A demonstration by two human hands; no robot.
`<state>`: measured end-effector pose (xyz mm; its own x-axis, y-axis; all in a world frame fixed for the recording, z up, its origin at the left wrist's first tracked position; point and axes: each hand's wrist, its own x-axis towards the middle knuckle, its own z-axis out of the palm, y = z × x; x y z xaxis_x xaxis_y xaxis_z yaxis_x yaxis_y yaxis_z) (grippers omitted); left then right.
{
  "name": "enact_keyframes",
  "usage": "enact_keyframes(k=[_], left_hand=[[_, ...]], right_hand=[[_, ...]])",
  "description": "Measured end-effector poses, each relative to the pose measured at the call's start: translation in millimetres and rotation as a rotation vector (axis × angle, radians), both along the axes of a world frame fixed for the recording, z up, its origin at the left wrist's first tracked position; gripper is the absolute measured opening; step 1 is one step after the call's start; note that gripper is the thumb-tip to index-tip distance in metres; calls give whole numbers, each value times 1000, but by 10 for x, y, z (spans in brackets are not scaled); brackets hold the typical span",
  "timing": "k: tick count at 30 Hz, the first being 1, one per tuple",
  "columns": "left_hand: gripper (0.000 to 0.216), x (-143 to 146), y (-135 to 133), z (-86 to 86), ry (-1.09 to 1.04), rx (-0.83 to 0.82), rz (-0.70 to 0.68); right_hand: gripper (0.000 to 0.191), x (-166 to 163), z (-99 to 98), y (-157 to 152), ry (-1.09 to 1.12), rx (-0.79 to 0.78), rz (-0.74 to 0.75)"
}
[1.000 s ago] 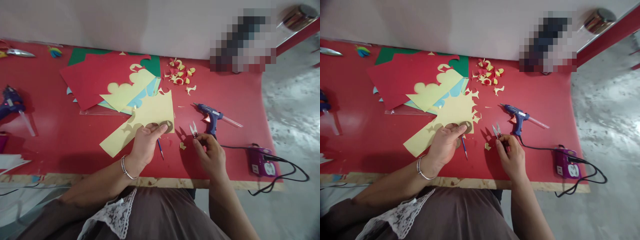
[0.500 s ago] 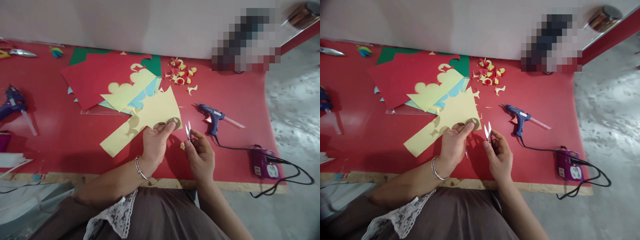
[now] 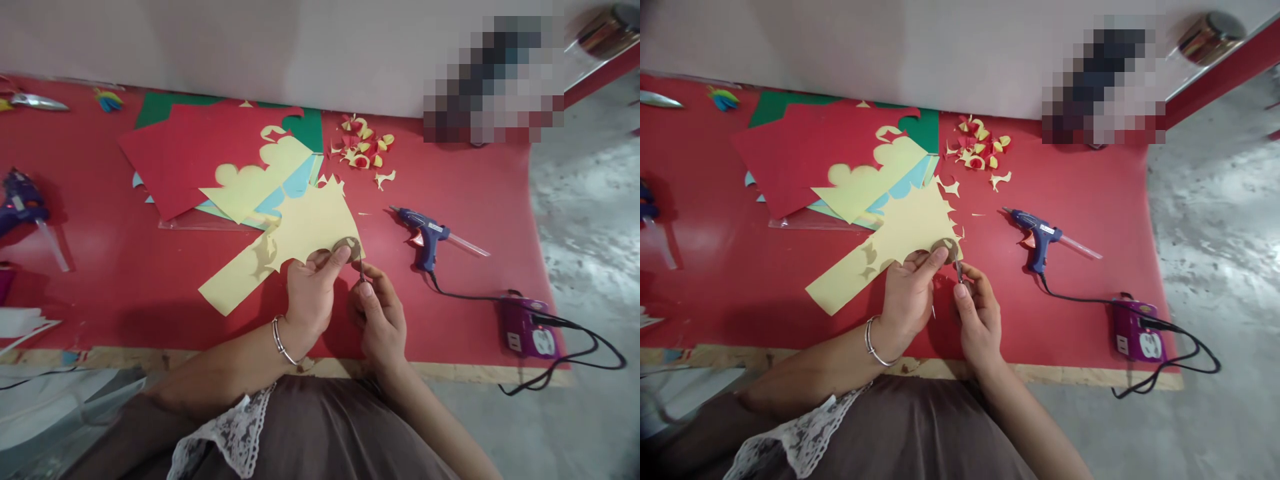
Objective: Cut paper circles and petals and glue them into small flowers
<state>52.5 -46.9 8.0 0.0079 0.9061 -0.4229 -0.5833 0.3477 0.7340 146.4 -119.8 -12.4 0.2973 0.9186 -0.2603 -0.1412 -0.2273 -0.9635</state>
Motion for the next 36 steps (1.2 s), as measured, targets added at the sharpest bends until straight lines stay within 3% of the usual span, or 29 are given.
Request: enact_keyframes(k=[5,15,22,30,36], left_hand=[[24,23,-38,79,-60,-117,-8],[29,79,-103,148,-154,-200,-21],[25,105,-63,258,-230,-399,53],[34,178,-90,333,-335,-357,57],[30,194,-66,365,-352,-421,82]], right_hand=[[46,-70,-10,30,66,13,-25],[41,-95,20,56,138,8,-47],[43,-103,16,63,191,47,-81],[34,-118,-27,27,256,83,-157],[32,-126,-15,31,234,85,-192]])
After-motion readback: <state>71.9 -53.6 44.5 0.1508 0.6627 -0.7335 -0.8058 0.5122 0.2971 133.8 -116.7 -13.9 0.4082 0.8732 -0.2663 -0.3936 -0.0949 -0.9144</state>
